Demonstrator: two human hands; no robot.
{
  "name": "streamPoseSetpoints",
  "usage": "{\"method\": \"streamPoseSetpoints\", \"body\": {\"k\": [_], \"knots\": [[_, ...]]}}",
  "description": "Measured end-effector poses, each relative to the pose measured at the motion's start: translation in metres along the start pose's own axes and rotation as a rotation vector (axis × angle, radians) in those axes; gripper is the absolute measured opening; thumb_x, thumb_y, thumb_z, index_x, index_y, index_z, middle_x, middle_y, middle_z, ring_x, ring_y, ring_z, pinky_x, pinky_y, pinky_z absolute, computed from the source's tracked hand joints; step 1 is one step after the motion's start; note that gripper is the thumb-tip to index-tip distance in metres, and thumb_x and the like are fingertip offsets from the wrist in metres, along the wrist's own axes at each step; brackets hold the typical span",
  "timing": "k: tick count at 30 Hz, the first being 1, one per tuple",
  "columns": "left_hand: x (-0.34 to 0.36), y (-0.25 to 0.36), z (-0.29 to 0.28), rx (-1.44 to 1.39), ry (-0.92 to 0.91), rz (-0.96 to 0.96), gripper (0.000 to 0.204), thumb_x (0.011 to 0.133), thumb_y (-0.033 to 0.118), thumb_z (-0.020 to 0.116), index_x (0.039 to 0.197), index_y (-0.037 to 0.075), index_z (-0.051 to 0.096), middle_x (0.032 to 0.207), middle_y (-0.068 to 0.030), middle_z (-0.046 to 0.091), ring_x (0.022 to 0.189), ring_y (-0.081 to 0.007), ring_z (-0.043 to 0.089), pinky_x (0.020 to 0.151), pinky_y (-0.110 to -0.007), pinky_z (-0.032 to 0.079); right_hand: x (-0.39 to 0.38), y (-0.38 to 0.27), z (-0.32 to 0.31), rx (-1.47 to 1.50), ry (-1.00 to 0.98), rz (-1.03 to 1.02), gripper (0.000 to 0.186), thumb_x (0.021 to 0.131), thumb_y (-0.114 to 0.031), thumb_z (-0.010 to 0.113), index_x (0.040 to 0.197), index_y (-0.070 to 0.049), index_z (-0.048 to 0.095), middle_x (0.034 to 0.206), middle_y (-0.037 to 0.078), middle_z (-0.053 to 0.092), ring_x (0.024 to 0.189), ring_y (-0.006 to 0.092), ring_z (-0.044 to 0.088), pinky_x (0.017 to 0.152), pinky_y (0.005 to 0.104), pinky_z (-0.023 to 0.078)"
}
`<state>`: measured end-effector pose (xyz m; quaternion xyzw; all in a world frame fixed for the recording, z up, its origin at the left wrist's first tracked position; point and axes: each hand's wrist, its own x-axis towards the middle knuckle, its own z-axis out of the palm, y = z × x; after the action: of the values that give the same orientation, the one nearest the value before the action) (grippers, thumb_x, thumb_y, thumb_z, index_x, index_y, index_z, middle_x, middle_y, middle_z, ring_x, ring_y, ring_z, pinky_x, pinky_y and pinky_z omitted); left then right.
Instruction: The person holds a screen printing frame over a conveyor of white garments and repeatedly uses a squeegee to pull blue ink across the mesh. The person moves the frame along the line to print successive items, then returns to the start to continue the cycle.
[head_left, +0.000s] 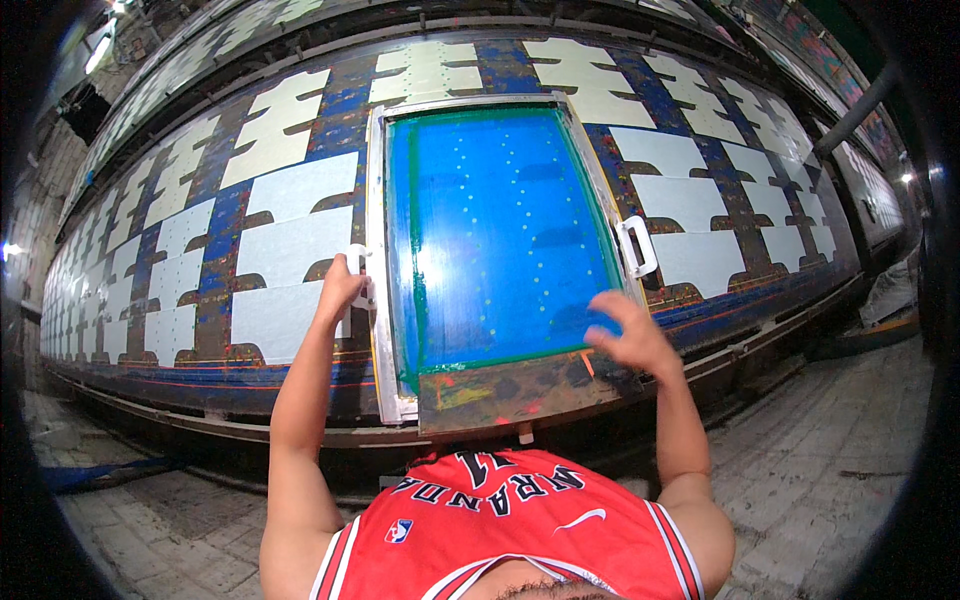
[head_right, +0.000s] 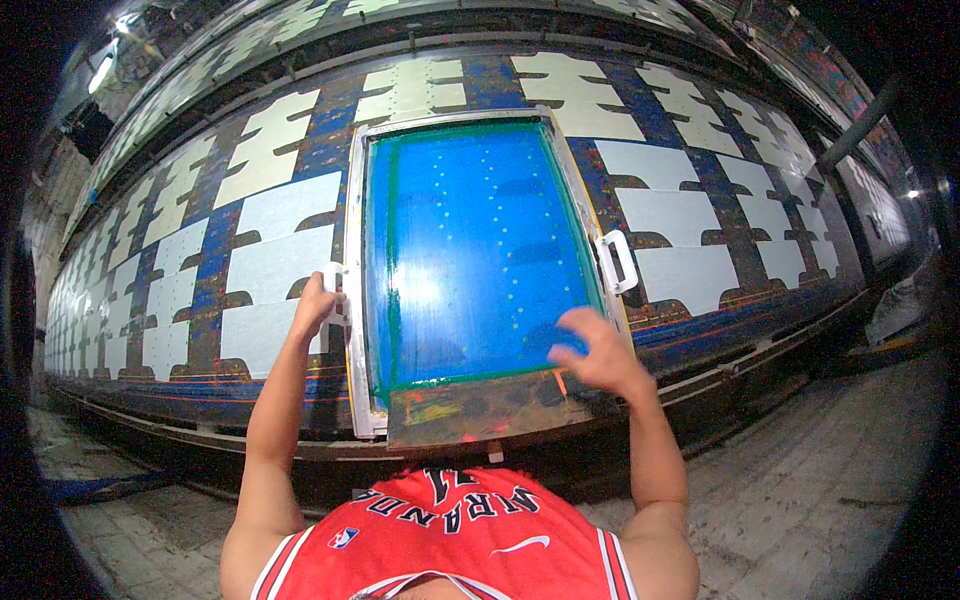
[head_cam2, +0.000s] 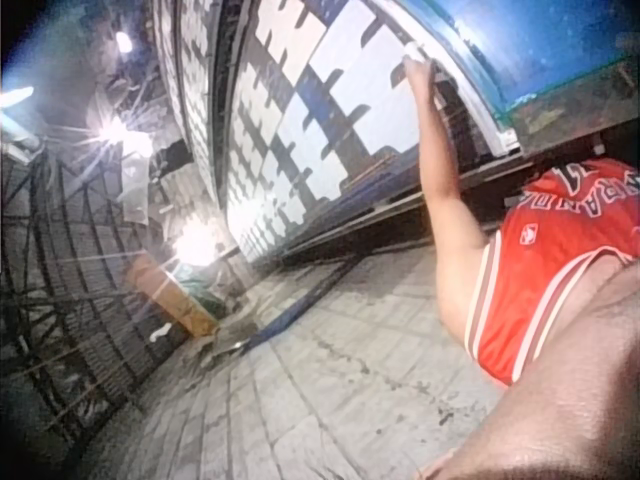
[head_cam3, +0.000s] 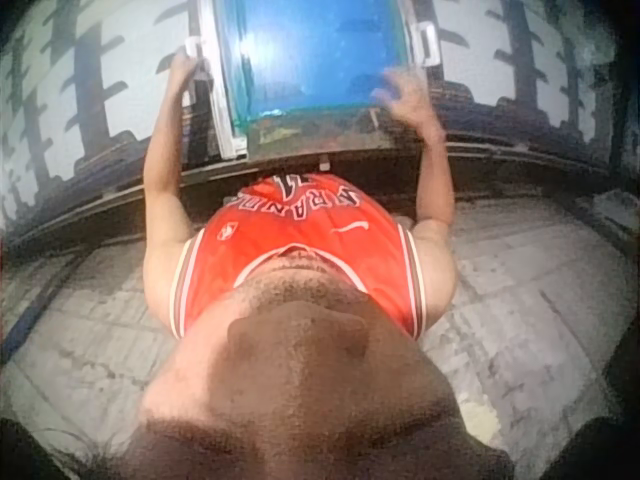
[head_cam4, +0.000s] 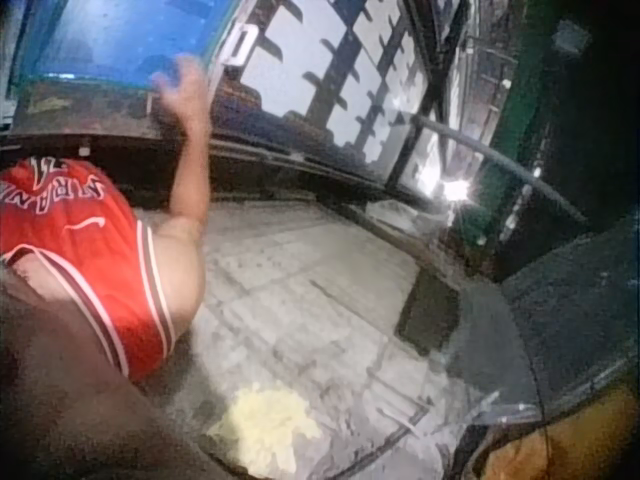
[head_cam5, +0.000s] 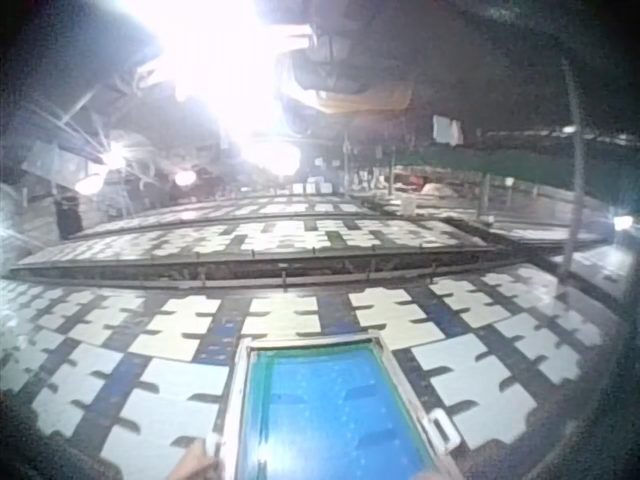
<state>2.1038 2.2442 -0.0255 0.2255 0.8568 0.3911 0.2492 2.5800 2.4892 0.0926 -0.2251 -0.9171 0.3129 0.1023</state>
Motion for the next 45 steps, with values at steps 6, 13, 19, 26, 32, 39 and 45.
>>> {"method": "streamPoseSetpoints", "body": {"k": [6, 13, 19, 26, 32, 39, 45], "knots": [[-0.007, 0.025, 0.008, -0.015, 0.094, 0.071, 0.061, 0.069, 0.005, 0.076, 0.123, -0.004, 0.048, 0.103, -0.0221, 0.068, 0.092, -0.0329, 0.07, 0.077, -0.041, 0.055, -0.043, -0.072, 0.04, -0.165, -0.484, -0.285, 0.077, 0.059, -0.029, 0.09, 0.124, -0.001, 0.059, 0.132, 0.018, 0.053, 0.122, 0.0372, 0.051, 0.102, 0.0449, 0.045], [-0.009, 0.016, 0.017, -0.02, 0.153, 0.162, 0.069, 0.071, -0.002, 0.069, 0.133, 0.001, 0.041, 0.101, -0.0266, 0.067, 0.093, -0.0401, 0.069, 0.079, -0.045, 0.055, -0.053, -0.09, 0.068, -0.473, -0.389, -0.197, 0.066, 0.057, -0.011, 0.08, 0.119, -0.004, 0.06, 0.119, 0.014, 0.061, 0.112, 0.0334, 0.059, 0.094, 0.0442, 0.05], [0.003, 0.014, 0.015, 0.013, 0.106, 0.122, 0.064, 0.072, -0.003, 0.072, 0.13, 0.002, 0.044, 0.106, -0.0221, 0.066, 0.094, -0.0338, 0.068, 0.079, -0.043, 0.054, -0.032, -0.084, 0.07, -0.55, -0.136, -0.268, 0.044, 0.059, -0.015, 0.078, 0.098, -0.006, 0.061, 0.097, 0.01, 0.066, 0.093, 0.0283, 0.065, 0.084, 0.0432, 0.052], [-0.003, 0.013, 0.014, -0.076, 0.079, 0.125, 0.07, 0.071, -0.003, 0.068, 0.135, 0.004, 0.041, 0.104, -0.0271, 0.067, 0.096, -0.0429, 0.068, 0.082, -0.046, 0.053, -0.01, -0.086, 0.082, -0.503, -0.048, -0.165, 0.015, 0.065, -0.013, 0.068, 0.079, -0.006, 0.066, 0.082, 0.011, 0.068, 0.083, 0.0319, 0.068, 0.072, 0.0461, 0.055], [-0.007, 0.012, 0.018, -0.019, 0.108, 0.189, 0.075, 0.069, -0.002, 0.064, 0.139, 0.015, 0.042, 0.106, -0.0293, 0.068, 0.099, -0.0461, 0.067, 0.084, -0.048, 0.053, 0.005, -0.086, 0.083, -0.535, -0.13, -0.073, 0.019, 0.066, -0.016, 0.068, 0.084, -0.01, 0.071, 0.084, 0.011, 0.072, 0.082, 0.0323, 0.07, 0.07, 0.0462, 0.057], [0.002, 0.013, 0.015, -0.016, 0.077, 0.122, 0.068, 0.07, -0.002, 0.06, 0.133, 0.015, 0.045, 0.101, -0.0281, 0.069, 0.098, -0.0463, 0.067, 0.084, -0.049, 0.051, 0.013, -0.089, 0.08, -0.551, -0.23, 0.051, 0.033, 0.066, -0.019, 0.07, 0.098, -0.017, 0.077, 0.094, 0.008, 0.075, 0.086, 0.0307, 0.072, 0.074, 0.0447, 0.058], [0.001, 0.01, 0.019, -0.079, 0.095, 0.145, 0.066, 0.071, -0.003, 0.058, 0.133, 0.014, 0.045, 0.1, -0.0277, 0.069, 0.098, -0.0454, 0.067, 0.084, -0.048, 0.051, 0.013, -0.091, 0.083, -0.55, -0.22, 0.066, 0.04, 0.065, -0.018, 0.068, 0.103, -0.02, 0.079, 0.098, 0.007, 0.075, 0.086, 0.03, 0.073, 0.076, 0.0435, 0.058]]}}
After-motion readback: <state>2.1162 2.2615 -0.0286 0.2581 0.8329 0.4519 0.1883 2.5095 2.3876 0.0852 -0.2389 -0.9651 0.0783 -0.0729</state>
